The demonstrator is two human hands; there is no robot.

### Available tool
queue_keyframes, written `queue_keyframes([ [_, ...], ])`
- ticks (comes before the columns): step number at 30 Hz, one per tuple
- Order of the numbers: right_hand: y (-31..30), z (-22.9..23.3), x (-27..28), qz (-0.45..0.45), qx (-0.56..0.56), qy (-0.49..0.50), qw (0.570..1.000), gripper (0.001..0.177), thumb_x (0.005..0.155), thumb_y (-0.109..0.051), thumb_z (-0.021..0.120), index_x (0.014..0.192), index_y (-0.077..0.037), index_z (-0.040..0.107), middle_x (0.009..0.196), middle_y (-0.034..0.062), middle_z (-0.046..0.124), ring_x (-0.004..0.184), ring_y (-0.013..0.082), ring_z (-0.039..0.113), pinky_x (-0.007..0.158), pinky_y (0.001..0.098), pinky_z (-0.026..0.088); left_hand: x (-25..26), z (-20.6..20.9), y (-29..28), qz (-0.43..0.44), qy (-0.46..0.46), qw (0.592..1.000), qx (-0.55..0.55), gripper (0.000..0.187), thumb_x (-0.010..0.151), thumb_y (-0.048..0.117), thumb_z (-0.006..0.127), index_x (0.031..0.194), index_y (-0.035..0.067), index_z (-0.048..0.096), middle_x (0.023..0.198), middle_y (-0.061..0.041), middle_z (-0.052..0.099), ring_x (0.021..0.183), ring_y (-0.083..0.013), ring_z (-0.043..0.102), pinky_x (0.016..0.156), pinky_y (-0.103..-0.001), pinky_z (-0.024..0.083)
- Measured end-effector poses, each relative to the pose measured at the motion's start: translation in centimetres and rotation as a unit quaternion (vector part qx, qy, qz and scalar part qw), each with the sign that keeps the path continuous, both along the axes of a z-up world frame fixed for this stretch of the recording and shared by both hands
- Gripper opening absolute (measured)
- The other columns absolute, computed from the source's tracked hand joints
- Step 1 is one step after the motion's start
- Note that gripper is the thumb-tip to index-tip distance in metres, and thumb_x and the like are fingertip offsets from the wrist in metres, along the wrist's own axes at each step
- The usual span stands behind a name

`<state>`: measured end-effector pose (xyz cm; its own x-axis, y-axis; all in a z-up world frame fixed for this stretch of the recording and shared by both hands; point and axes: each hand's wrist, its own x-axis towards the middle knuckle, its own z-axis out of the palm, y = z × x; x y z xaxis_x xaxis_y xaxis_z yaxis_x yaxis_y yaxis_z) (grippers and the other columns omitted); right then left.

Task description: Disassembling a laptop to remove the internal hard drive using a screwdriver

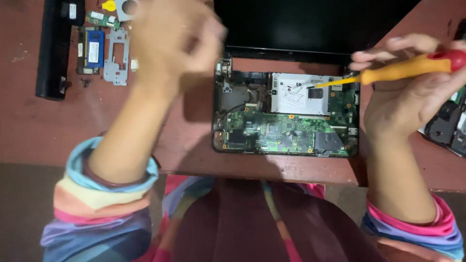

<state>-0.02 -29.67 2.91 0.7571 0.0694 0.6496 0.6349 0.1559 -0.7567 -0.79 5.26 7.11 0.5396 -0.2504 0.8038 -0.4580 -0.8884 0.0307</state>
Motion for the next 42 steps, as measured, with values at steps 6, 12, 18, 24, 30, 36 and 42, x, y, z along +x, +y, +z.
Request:
queue_keyframes([
  [6, 6.6, 4.2, 0.0, 0.110, -0.146, -0.027, 0.983, 0.028, 0.111, -0.030, 0.041, 0.130, -0.017, 0.024, 0.106, 0.0304, 0.046, 0.074, 0.0396, 0.058, 0.069, 0.0479, 0.059, 2.4, -3.3, -4.1, -0.271, 0.206, 0.937, 0.073, 0.048, 0.077, 0.058, 0.079, 0.106, 0.021, 0.070, 0.099, 0.003, 0.059, 0.090, -0.0213, 0.055, 0.073, -0.039, 0.032],
  [12, 8.6, 4.0, 1.0, 0.130, -0.189, -0.016, 0.973, 0.029, 0.109, -0.025, 0.045, 0.126, -0.011, 0.026, 0.099, 0.0271, 0.043, 0.076, 0.0333, 0.055, 0.073, 0.0462, 0.061, 2.4, -6.5, -3.5, -0.274, 0.249, 0.925, 0.081, 0.072, 0.061, 0.077, 0.078, 0.103, 0.018, 0.073, 0.104, 0.001, 0.057, 0.089, -0.0227, 0.056, 0.074, -0.040, 0.037],
  [18, 8.8, 3.1, 1.2, 0.099, -0.171, -0.033, 0.980, 0.026, 0.109, -0.024, 0.043, 0.122, -0.011, 0.025, 0.090, 0.0280, 0.039, 0.066, 0.0346, 0.050, 0.066, 0.0484, 0.058, 2.3, -6.9, -3.6, -0.229, 0.195, 0.943, 0.141, 0.074, 0.060, 0.083, 0.078, 0.099, 0.020, 0.074, 0.097, 0.003, 0.056, 0.077, -0.0190, 0.057, 0.067, -0.036, 0.038],
  [24, 8.7, 2.8, 0.6, 0.084, -0.176, -0.036, 0.980, 0.026, 0.110, -0.025, 0.040, 0.125, -0.013, 0.023, 0.091, 0.0295, 0.035, 0.069, 0.0357, 0.044, 0.070, 0.0546, 0.057, 2.1, -6.8, -3.7, -0.225, 0.196, 0.941, 0.157, 0.074, 0.062, 0.085, 0.077, 0.101, 0.021, 0.072, 0.098, 0.002, 0.056, 0.079, -0.0191, 0.059, 0.069, -0.036, 0.039],
  [30, 7.6, 1.4, 0.6, 0.069, -0.170, -0.013, 0.983, 0.028, 0.111, -0.025, 0.040, 0.128, -0.013, 0.021, 0.102, 0.0312, 0.036, 0.072, 0.0458, 0.053, 0.072, 0.0594, 0.058, 2.0, -6.8, -3.6, -0.219, 0.188, 0.944, 0.158, 0.073, 0.061, 0.084, 0.077, 0.097, 0.021, 0.072, 0.094, 0.003, 0.053, 0.079, -0.0189, 0.056, 0.070, -0.036, 0.038],
  [36, 6.2, 0.3, 1.0, 0.081, -0.161, 0.014, 0.983, 0.028, 0.115, -0.029, 0.037, 0.138, -0.016, 0.028, 0.107, 0.0298, 0.034, 0.072, 0.0521, 0.056, 0.071, 0.0589, 0.056, 2.0, -7.1, -3.5, -0.223, 0.173, 0.948, 0.146, 0.075, 0.059, 0.085, 0.079, 0.099, 0.022, 0.072, 0.096, 0.004, 0.053, 0.078, -0.0181, 0.056, 0.069, -0.035, 0.037],
  [42, 5.9, -0.4, 1.7, 0.057, -0.155, 0.016, 0.986, 0.036, 0.114, -0.037, 0.039, 0.132, -0.007, 0.030, 0.107, 0.0250, 0.034, 0.074, 0.0499, 0.056, 0.067, 0.0557, 0.055, 2.0, -7.3, -3.6, -0.208, 0.161, 0.953, 0.151, 0.074, 0.059, 0.086, 0.077, 0.098, 0.023, 0.071, 0.099, 0.004, 0.057, 0.079, -0.0173, 0.058, 0.070, -0.034, 0.038],
])
